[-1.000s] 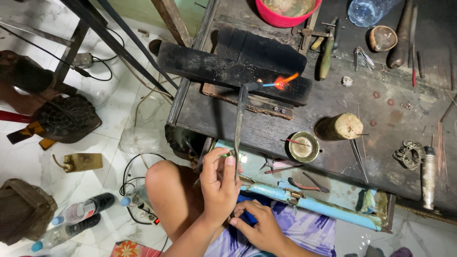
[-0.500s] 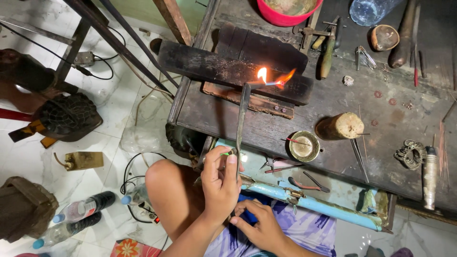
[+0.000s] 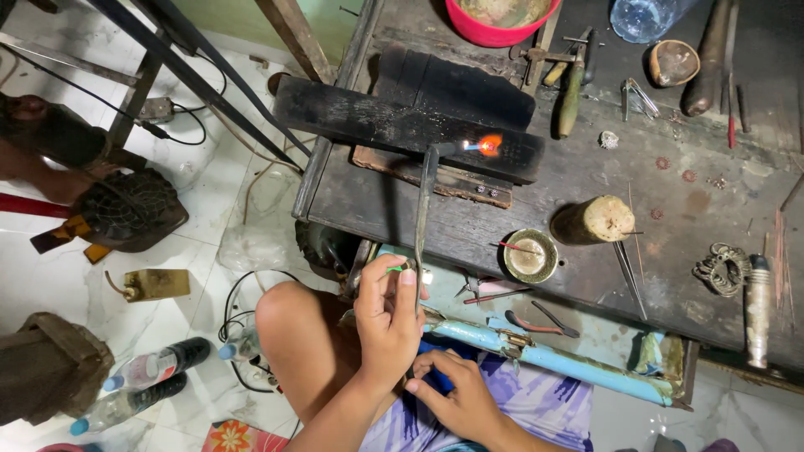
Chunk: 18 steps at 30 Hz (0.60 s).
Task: Solder and shape small jewelry components using a blowtorch and pliers on a workshop bench.
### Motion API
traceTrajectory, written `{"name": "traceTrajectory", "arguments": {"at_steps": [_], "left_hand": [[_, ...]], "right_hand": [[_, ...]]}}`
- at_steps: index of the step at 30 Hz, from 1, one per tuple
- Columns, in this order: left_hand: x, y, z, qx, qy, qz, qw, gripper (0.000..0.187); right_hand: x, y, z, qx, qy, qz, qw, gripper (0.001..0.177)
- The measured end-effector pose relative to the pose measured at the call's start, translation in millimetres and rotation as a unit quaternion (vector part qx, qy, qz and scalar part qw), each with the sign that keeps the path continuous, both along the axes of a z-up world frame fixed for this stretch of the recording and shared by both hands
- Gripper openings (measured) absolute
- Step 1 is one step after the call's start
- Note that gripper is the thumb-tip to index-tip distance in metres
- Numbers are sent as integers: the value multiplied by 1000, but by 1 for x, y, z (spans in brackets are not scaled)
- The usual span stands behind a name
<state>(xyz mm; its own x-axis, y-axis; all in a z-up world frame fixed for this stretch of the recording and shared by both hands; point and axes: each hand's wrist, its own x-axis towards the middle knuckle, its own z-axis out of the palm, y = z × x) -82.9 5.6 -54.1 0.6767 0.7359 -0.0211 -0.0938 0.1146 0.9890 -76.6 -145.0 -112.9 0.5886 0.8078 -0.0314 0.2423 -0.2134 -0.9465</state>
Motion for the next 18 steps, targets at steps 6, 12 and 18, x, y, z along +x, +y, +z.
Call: {"name": "traceTrajectory", "arguments": {"at_steps": [6,12,18], "left_hand": [[0,-6,1,18,-4,13,1000,15],[-7,-19,4,120,-20,1,993,16],[0,-41,24,375,-13,3,927,13]], "right_hand": [[0,-4,-3,14,2,3,1000,22],[1,-13,-2,3,10,29,1000,25],[-8,-39,-39,45,9,32,998,18]]}}
